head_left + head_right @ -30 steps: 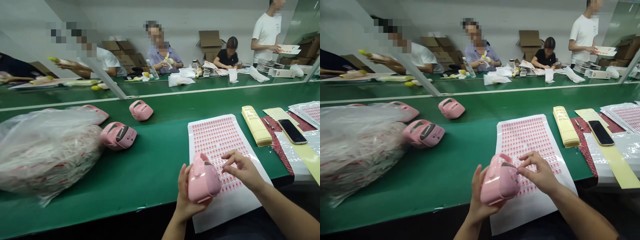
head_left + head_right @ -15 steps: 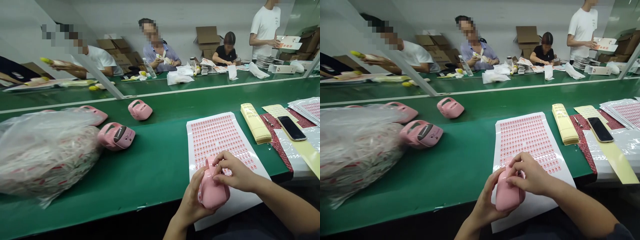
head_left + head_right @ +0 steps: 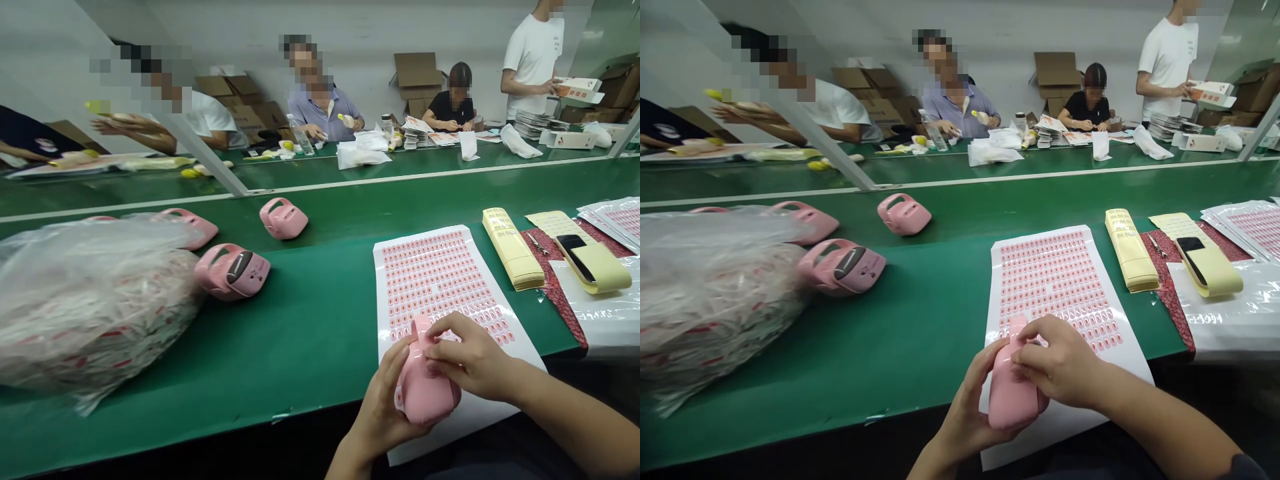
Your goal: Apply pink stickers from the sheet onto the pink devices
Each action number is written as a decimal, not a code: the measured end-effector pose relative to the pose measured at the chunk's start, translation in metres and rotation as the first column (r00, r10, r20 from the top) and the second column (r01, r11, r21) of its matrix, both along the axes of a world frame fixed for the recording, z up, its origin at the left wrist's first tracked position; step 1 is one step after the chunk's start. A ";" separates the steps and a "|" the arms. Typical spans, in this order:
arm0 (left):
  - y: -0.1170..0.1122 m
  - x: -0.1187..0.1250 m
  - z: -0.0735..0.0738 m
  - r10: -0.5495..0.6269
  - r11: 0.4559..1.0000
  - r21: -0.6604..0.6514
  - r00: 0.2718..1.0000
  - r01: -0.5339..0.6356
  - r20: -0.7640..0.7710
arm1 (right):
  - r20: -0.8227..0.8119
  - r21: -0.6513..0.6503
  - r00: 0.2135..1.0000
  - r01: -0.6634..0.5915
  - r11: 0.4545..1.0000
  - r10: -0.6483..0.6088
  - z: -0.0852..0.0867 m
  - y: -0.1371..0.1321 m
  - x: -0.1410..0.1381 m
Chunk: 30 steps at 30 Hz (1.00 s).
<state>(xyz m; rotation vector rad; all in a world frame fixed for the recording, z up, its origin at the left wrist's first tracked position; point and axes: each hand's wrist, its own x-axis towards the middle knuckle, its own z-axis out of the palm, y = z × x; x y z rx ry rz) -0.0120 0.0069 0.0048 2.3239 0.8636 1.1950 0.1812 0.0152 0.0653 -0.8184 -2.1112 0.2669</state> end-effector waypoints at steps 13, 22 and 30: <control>0.002 0.004 0.000 -0.031 0.999 -0.020 0.998 0.032 0.050 | 0.095 0.108 0.995 -0.029 0.994 0.018 0.000 -0.002 0.007; 0.002 0.005 0.001 -0.015 1.000 -0.019 0.996 0.017 0.092 | 0.046 0.141 0.998 0.046 0.989 -0.053 -0.003 -0.009 0.003; 0.000 0.006 0.000 -0.056 0.997 -0.057 0.997 0.060 0.056 | -0.283 -0.312 0.953 0.013 0.950 -0.106 -0.012 -0.010 -0.001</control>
